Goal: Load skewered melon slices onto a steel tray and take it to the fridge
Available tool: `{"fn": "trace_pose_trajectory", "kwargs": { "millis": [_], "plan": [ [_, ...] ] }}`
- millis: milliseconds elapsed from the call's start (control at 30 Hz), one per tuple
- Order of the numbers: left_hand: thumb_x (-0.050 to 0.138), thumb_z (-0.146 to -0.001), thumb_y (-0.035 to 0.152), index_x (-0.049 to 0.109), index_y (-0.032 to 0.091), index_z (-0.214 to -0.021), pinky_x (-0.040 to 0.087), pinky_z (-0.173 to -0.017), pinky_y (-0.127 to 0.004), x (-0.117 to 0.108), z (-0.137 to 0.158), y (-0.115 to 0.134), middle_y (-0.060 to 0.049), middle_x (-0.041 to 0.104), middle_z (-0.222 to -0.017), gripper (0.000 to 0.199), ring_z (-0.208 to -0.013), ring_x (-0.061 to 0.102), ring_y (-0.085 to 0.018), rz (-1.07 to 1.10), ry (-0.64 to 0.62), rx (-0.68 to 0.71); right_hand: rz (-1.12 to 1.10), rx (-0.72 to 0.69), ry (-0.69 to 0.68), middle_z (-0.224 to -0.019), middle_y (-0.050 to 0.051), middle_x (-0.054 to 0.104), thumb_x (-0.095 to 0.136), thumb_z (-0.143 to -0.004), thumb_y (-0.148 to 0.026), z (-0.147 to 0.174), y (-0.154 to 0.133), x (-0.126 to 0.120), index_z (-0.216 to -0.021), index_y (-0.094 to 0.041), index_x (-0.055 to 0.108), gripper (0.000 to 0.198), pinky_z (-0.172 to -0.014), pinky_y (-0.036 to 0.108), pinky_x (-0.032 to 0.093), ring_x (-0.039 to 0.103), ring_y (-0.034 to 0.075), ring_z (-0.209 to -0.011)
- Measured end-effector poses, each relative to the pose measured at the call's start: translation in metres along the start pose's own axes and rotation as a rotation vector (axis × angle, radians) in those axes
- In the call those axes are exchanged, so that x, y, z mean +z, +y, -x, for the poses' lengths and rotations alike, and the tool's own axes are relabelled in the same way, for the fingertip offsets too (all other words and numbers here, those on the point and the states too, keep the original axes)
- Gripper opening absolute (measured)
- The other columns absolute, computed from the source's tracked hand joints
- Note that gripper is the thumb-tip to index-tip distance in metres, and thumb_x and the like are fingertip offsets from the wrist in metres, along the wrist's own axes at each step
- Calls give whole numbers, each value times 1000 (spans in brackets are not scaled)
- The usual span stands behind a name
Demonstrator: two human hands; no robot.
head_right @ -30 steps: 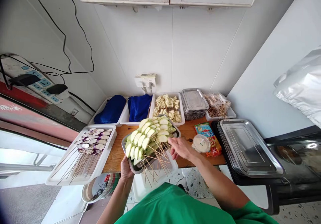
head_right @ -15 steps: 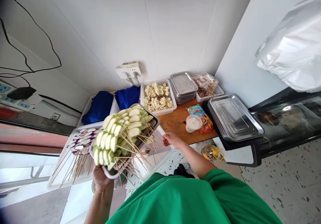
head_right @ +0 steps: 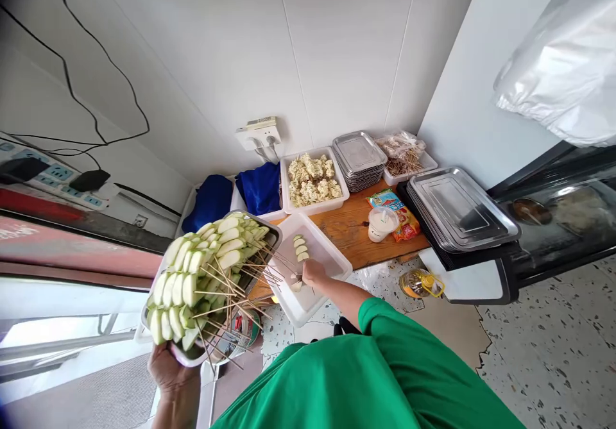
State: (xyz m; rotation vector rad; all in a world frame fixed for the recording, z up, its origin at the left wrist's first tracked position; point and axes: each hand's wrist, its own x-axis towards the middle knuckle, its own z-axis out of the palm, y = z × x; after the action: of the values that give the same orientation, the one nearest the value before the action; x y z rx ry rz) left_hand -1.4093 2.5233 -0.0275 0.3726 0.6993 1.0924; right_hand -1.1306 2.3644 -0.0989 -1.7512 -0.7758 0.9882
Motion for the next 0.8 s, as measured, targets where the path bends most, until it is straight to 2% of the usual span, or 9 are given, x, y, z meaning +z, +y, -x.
{"fn": "trace_pose_trajectory", "kwargs": {
  "millis": [100, 233, 300, 400, 500, 633, 700, 800],
  "plan": [
    [28, -87, 16, 51, 27, -126, 38, -101, -40, -17, -3, 5, -2, 66, -115, 47, -111, 57, -18, 53, -51, -65, 226, 78, 38, -107, 4, 59, 55, -87, -34, 6, -4, -12, -106, -15, 58, 27, -80, 36, 50, 58, 19, -95],
    [26, -88, 16, 53, 23, -125, 42, -98, -41, -37, -14, 7, -5, 68, -110, 46, -104, 61, -19, 149, -162, -168, 462, 75, 114, -78, 6, 63, 59, -82, -22, 17, -23, -39, -73, -13, 62, 13, -73, 30, 45, 59, 19, -82],
    [26, -90, 18, 53, 20, -124, 43, -97, -40, -43, -20, 7, -7, 69, -107, 44, -100, 64, -19, 163, -213, -198, 550, 53, 187, -70, 9, 62, 58, -79, -14, 26, -43, -53, -63, -14, 61, 16, -70, 29, 41, 59, 20, -79],
    [24, -91, 18, 55, 19, -123, 45, -95, -38, -43, -28, 7, -6, 71, -102, 44, -91, 67, -19, 150, -250, -223, 643, 11, 298, -71, 11, 63, 53, -79, -14, 47, -87, -64, -66, -14, 62, 16, -67, 28, 36, 57, 20, -76],
    [23, -92, 19, 57, 20, -121, 46, -94, -39, -38, -34, 6, -4, 72, -97, 44, -88, 68, -19, 112, -307, -340, 714, -117, 349, -64, 7, 60, 51, -79, -17, 77, -138, -55, -65, -14, 61, 18, -60, 26, 32, 51, 14, -62],
    [26, -91, 18, 59, 19, -119, 47, -93, -40, -22, -38, -4, -5, 72, -94, 43, -89, 67, -20, 110, -380, -506, 707, -333, 315, -51, -1, 51, 49, -78, -14, 115, -193, -21, -57, -15, 57, 22, -52, 22, 26, 39, 7, -48],
    [27, -91, 17, 59, 19, -119, 47, -93, -39, -13, -35, -12, -5, 72, -94, 42, -88, 67, -20, 132, -429, -559, 712, -356, 284, -48, -2, 48, 51, -74, -11, 126, -206, -5, -53, -15, 55, 22, -50, 21, 25, 36, 6, -46],
    [27, -92, 18, 60, 20, -117, 47, -93, -38, 0, -27, -26, -5, 72, -95, 42, -87, 68, -20, 144, -509, -637, 809, -369, 273, -49, -1, 49, 53, -70, -8, 139, -208, 9, -51, -15, 55, 20, -50, 22, 27, 36, 7, -46]
  ]
}}
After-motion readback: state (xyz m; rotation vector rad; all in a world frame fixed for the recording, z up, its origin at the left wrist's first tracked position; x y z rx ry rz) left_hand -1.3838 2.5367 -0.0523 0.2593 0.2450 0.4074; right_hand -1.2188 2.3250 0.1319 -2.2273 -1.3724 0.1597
